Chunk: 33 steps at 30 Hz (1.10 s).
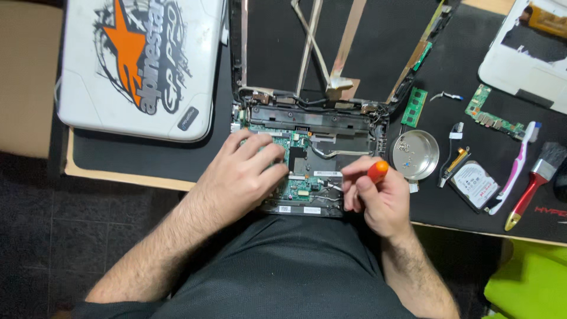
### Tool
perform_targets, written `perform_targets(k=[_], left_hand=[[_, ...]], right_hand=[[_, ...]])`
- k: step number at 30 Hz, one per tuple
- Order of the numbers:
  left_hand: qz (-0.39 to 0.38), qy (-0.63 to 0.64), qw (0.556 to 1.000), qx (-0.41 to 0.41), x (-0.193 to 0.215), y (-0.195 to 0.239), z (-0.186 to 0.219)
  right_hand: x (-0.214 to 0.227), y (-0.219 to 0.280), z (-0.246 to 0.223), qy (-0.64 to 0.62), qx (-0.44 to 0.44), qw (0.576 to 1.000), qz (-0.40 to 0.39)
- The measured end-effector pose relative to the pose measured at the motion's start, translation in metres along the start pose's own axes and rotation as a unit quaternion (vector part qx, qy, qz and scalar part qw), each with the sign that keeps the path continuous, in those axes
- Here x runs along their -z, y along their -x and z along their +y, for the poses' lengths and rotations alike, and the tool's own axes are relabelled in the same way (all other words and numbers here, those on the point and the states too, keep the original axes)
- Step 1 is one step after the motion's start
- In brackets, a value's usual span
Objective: The person works on the internal components of a disassembled laptop placed on their lap. They use a screwdriver to remove screws from the motherboard area and handle small wires and connectors with their hands.
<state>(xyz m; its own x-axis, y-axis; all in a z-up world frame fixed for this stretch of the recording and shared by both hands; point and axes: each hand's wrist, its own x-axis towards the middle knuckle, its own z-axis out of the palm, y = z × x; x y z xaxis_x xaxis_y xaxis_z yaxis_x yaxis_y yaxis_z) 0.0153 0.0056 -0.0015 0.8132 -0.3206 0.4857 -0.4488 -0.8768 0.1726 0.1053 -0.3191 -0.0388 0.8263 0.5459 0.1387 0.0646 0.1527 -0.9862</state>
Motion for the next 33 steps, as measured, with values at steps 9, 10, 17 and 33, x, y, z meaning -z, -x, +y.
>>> perform_targets(k=[9,10,17,33], left_hand=[[-0.012,-0.040,0.998,-0.051,0.025,-0.009,0.003],[-0.010,-0.043,0.998,-0.053,0.027,-0.013,0.003],[0.002,-0.046,0.997,-0.054,0.020,-0.017,0.000],[0.008,-0.020,0.999,-0.041,0.013,-0.014,-0.006]], right_hand=[[-0.010,-0.005,-0.007,0.090,0.047,0.995,-0.005],[-0.010,-0.006,-0.008,0.090,0.051,0.995,-0.005],[-0.011,-0.007,-0.008,0.085,0.066,0.994,-0.006],[-0.011,-0.011,-0.005,0.087,0.057,0.994,-0.018]])
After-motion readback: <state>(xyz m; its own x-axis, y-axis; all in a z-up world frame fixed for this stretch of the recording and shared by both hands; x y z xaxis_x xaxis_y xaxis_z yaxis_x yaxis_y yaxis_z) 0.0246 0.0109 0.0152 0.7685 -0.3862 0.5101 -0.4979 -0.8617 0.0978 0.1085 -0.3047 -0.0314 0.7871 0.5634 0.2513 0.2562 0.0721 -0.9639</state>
